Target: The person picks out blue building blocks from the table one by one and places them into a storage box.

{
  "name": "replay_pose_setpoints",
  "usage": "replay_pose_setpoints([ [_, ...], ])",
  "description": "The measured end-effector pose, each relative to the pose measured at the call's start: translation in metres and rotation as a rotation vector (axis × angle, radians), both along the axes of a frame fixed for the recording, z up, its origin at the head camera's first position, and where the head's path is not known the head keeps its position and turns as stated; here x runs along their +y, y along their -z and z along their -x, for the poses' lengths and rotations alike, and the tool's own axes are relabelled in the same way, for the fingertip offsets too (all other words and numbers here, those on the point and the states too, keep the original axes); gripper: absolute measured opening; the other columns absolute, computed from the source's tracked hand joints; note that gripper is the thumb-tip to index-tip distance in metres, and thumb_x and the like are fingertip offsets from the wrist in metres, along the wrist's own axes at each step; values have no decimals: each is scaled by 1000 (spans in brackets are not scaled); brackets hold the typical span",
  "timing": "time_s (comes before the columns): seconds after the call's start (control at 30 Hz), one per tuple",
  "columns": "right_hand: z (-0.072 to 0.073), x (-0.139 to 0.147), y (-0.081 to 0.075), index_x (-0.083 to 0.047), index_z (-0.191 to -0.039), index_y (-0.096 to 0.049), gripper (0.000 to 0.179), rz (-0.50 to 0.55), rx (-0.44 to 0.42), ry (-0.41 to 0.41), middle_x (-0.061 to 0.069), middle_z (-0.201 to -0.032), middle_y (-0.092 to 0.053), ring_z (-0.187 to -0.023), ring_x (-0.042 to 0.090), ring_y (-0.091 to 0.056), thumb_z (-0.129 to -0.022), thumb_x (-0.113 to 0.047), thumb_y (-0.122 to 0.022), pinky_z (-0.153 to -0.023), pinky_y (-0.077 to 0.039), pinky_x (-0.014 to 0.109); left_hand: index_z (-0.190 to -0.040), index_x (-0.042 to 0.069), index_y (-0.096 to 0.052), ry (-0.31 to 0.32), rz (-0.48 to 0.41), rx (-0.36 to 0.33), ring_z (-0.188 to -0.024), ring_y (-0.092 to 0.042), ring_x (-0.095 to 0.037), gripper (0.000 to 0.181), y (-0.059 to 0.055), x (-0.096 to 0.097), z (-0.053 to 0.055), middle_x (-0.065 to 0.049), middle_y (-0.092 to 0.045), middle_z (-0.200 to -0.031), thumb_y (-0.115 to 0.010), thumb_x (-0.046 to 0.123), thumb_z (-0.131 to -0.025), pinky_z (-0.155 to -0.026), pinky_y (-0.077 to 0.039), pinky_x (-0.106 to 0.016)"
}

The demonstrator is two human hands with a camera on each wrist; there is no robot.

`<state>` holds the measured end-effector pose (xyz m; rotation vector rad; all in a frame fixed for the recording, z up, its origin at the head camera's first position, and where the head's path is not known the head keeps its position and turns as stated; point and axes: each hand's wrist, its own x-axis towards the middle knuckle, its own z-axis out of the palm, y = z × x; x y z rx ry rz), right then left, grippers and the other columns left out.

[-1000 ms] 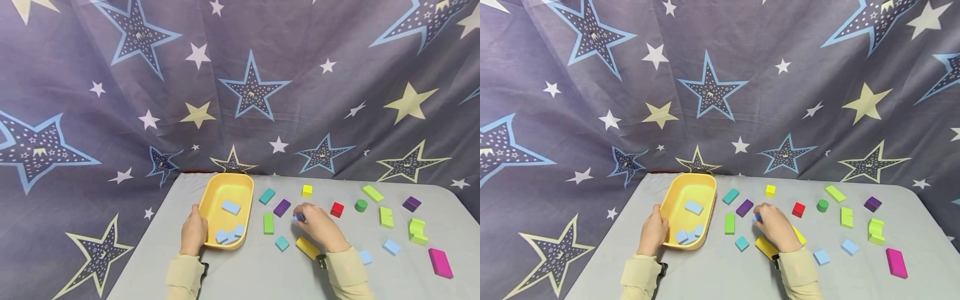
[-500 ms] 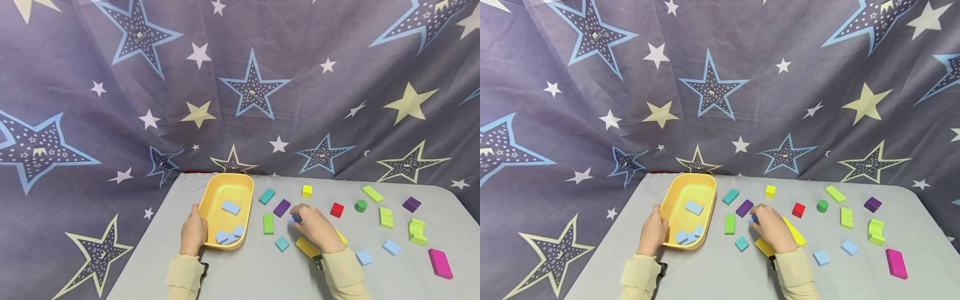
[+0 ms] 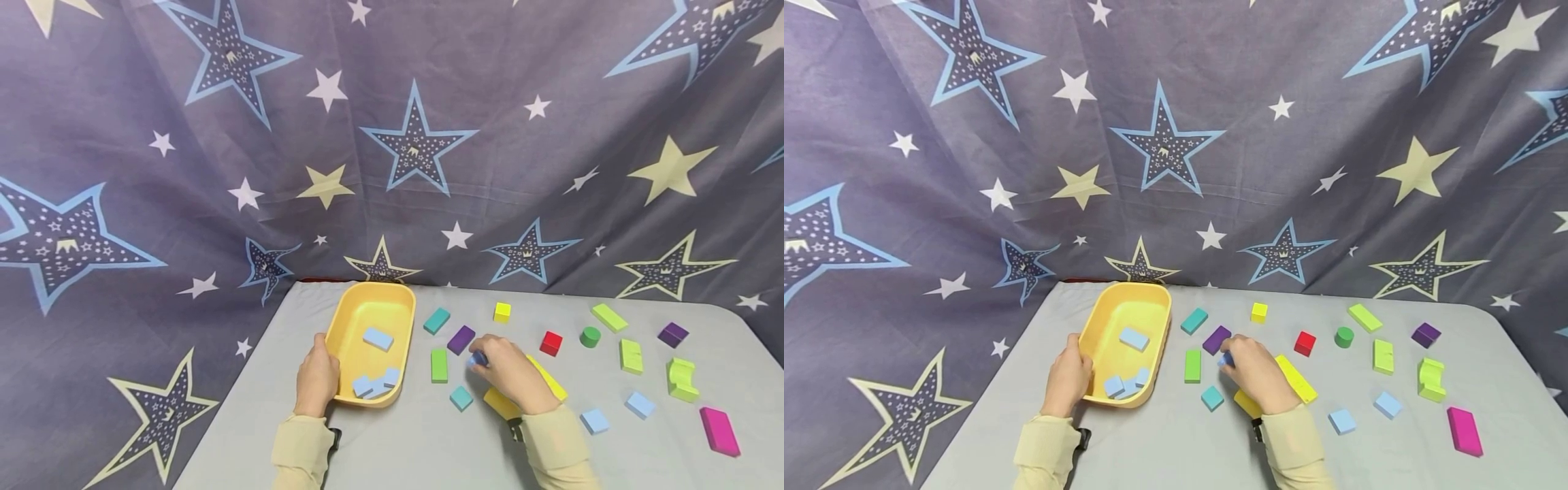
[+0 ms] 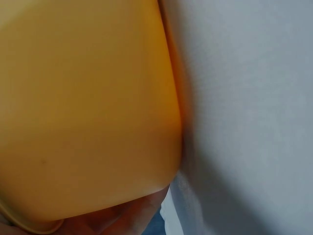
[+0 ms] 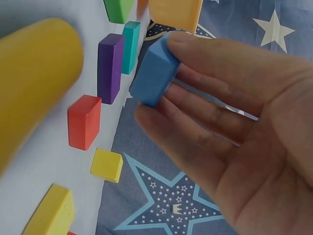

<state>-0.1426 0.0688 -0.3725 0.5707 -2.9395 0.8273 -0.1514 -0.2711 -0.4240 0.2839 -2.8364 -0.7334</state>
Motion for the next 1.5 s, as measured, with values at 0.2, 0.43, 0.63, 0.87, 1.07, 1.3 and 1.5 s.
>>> replay_pose_setpoints([
  [0.2, 1, -3, -1, 3, -104, -73, 27, -9, -20, 0, 12, -100, -71, -90, 25, -68, -79, -3, -80, -86, -56, 43, -137, -3, -42, 0, 3, -2, -89, -66, -47, 42, 0, 0, 0, -29, -66, -106, -47, 4, -96, -77, -51, -56],
  [0.43, 1, -8, 0, 2, -102, -74, 25, 1, -8, -11, 11, -95, -71, -87, 23, -68, -78, -3, -81, -84, -56, 42, -137, -2, -42, -2, 0, -1, -88, -67, -47, 42, -1, 2, 0, -29, -66, -106, -47, 4, -96, -75, -51, -56],
  [0.63, 1, -13, 1, 2, -100, -73, 25, 11, -12, -23, 10, -94, -71, -85, 23, -67, -76, -1, -82, -84, -56, 41, -137, 0, -42, -6, 1, -6, -89, -67, -46, 42, -1, 3, -1, -28, -67, -106, -47, 5, -96, -77, -52, -56],
  [0.87, 3, -15, 0, 1, -99, -73, 25, -4, 4, -28, 9, -92, -70, -82, 21, -66, -76, -2, -83, -82, -57, 40, -136, -2, -43, 2, 10, 13, -88, -67, -46, 41, 1, 2, 0, -29, -66, -106, -48, 4, -96, -76, -52, -55],
  [1.07, 4, -18, -3, 1, -99, -73, 25, -13, -8, -38, 9, -91, -69, -81, 20, -65, -76, -3, -83, -81, -57, 40, -136, -2, -43, 3, 10, 16, -87, -67, -45, 41, 2, 1, 1, -28, -67, -104, -49, 4, -96, -75, -52, -55],
  [1.3, 4, -22, -5, 1, -104, -73, 29, -6, -59, -32, 10, -96, -71, -88, 23, -67, -77, -3, -83, -85, -57, 42, -138, -1, -41, 0, 2, 3, -88, -67, -45, 43, 1, 0, 1, -28, -66, -107, -48, 5, -97, -76, -52, -55],
  [1.5, 3, -25, -8, 2, -105, -73, 30, -9, -57, -41, 10, -97, -72, -91, 26, -68, -77, -3, -82, -87, -56, 43, -136, -1, -43, -4, -4, 14, -87, -67, -44, 41, 0, 2, 0, -28, -67, -104, -48, 5, -96, -75, -52, -54],
])
